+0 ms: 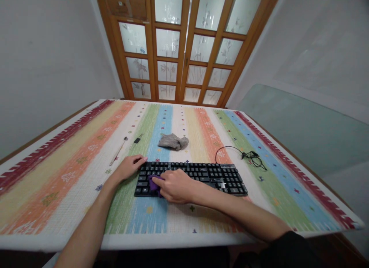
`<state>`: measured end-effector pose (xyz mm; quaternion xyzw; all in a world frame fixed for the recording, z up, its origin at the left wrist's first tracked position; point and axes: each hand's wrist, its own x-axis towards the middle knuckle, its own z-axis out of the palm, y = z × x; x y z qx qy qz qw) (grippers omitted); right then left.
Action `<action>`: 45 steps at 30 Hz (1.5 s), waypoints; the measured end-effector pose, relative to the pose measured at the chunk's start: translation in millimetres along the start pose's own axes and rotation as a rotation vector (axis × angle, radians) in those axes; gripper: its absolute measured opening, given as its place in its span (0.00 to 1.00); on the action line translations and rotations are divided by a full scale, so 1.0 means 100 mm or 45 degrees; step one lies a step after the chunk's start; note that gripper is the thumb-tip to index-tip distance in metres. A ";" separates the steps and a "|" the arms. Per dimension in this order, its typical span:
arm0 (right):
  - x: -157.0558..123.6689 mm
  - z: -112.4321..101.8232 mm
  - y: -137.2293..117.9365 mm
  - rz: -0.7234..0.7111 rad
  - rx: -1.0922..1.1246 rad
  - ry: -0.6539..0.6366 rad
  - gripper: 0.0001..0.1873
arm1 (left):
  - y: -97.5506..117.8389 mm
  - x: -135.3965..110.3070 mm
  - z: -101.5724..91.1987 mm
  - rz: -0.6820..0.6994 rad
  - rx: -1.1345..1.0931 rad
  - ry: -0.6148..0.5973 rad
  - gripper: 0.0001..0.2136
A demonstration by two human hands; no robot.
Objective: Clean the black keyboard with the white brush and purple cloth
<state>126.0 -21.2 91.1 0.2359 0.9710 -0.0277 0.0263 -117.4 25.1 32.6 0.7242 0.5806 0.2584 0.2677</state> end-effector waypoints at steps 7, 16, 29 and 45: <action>0.53 0.12 -0.20 -0.155 0.014 0.003 0.16 | -0.04 0.00 0.02 -0.012 -0.019 0.017 0.24; 0.49 0.20 -0.15 -0.080 -0.004 -0.056 0.18 | -0.06 0.01 0.03 -0.015 -0.038 0.019 0.24; 0.25 0.14 -0.05 -0.018 -0.013 -0.124 0.19 | -0.04 0.00 0.02 -0.025 -0.044 0.020 0.25; 0.09 0.13 -0.05 0.024 -0.026 -0.104 0.19 | 0.00 0.00 0.01 -0.029 -0.020 0.027 0.25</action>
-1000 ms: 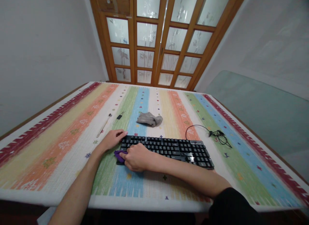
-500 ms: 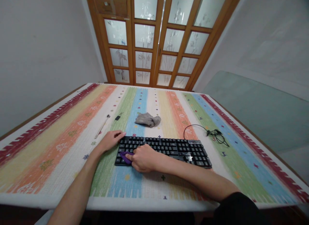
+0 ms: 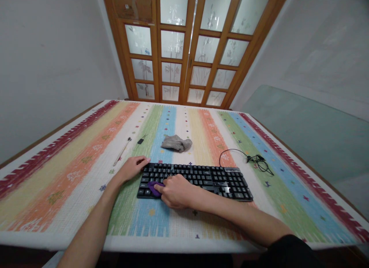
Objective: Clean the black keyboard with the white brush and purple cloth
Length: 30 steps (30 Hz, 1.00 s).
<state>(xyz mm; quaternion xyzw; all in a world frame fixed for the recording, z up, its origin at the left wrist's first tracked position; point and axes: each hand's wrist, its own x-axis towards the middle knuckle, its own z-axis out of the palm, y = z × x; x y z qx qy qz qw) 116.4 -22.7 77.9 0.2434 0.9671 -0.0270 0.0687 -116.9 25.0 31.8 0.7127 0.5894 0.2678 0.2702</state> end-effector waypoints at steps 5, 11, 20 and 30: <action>-0.03 0.04 -0.01 0.017 0.011 -0.012 0.22 | 0.01 -0.01 0.00 0.002 -0.011 -0.007 0.25; -0.11 0.02 0.03 0.033 0.010 -0.034 0.20 | 0.01 -0.01 0.00 0.012 -0.020 -0.008 0.23; -0.09 0.02 0.01 0.060 -0.010 0.009 0.16 | 0.03 -0.01 -0.01 -0.003 -0.018 -0.003 0.23; -0.30 0.07 0.05 0.117 0.006 -0.037 0.20 | -0.02 0.00 -0.01 0.000 0.009 -0.025 0.24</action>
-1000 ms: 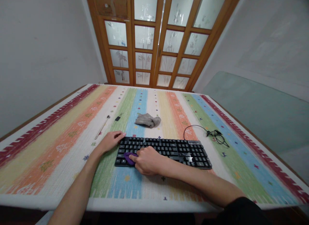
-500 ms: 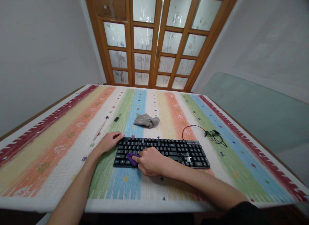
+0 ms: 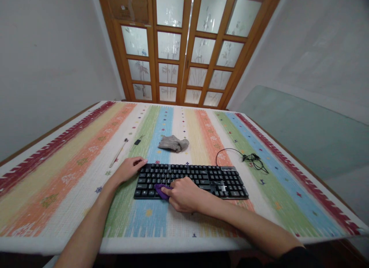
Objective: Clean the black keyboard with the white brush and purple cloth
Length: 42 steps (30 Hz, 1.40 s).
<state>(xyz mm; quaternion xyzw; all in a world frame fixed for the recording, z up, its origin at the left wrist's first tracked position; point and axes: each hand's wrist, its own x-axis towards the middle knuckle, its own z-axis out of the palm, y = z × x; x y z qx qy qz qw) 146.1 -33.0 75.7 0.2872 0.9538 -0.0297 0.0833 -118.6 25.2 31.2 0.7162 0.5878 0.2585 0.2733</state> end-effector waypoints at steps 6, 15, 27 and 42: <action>-0.01 0.02 0.01 0.055 0.011 0.043 0.19 | 0.03 0.00 0.00 0.002 0.007 0.010 0.25; -0.01 0.03 0.02 0.094 0.023 0.024 0.20 | 0.04 0.00 -0.01 -0.009 0.010 0.007 0.25; -0.10 0.04 0.08 0.066 0.005 0.006 0.18 | 0.01 0.00 0.00 -0.005 0.012 -0.005 0.25; -0.26 0.01 0.12 0.126 -0.014 -0.011 0.18 | 0.05 -0.01 -0.01 -0.014 -0.001 0.011 0.23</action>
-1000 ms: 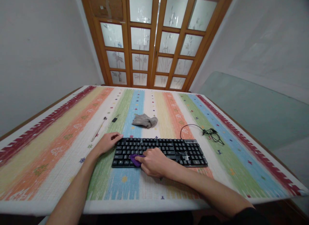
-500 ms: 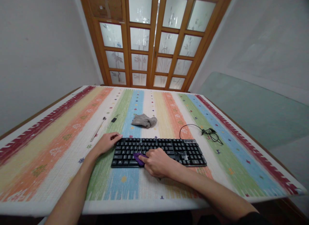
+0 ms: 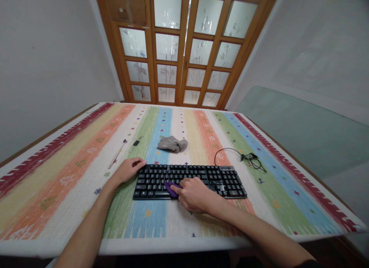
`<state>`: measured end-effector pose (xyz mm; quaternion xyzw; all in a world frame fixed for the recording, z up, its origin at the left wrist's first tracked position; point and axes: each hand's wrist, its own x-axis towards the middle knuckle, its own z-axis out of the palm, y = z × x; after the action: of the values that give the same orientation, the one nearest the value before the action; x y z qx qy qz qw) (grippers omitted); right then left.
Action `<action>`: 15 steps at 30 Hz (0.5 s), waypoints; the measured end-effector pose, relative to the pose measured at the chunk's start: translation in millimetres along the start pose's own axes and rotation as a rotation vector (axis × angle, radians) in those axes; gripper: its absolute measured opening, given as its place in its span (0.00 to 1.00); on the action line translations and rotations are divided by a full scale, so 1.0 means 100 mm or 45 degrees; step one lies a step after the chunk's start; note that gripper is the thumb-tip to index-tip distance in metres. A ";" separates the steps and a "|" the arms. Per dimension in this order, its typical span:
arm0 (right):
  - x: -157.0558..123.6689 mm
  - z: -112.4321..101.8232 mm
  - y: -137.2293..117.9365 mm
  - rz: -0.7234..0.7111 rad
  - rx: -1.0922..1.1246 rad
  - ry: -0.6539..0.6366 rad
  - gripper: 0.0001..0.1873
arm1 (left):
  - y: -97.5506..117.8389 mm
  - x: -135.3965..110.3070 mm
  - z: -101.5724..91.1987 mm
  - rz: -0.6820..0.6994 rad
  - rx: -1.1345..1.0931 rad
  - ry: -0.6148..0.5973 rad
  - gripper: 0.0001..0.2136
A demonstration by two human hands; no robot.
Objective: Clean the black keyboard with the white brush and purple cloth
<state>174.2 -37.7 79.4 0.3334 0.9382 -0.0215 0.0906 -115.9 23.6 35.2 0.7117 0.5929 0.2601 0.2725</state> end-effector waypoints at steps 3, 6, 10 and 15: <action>0.01 -0.04 -0.01 0.010 -0.013 -0.018 0.17 | 0.00 0.00 0.00 0.000 0.000 -0.001 0.24; 0.01 -0.04 -0.01 0.006 -0.025 -0.017 0.18 | 0.00 0.00 0.00 0.003 -0.001 -0.004 0.24; -0.04 0.00 0.01 0.006 -0.038 -0.023 0.22 | 0.00 0.00 0.00 0.004 -0.017 -0.003 0.23; -0.12 0.01 0.06 0.030 -0.035 -0.038 0.19 | 0.02 -0.01 -0.01 0.003 -0.007 -0.005 0.23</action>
<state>187.2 -40.4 80.9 0.3426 0.9330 -0.0126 0.1092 -115.2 22.7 36.9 0.7122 0.5908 0.2608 0.2752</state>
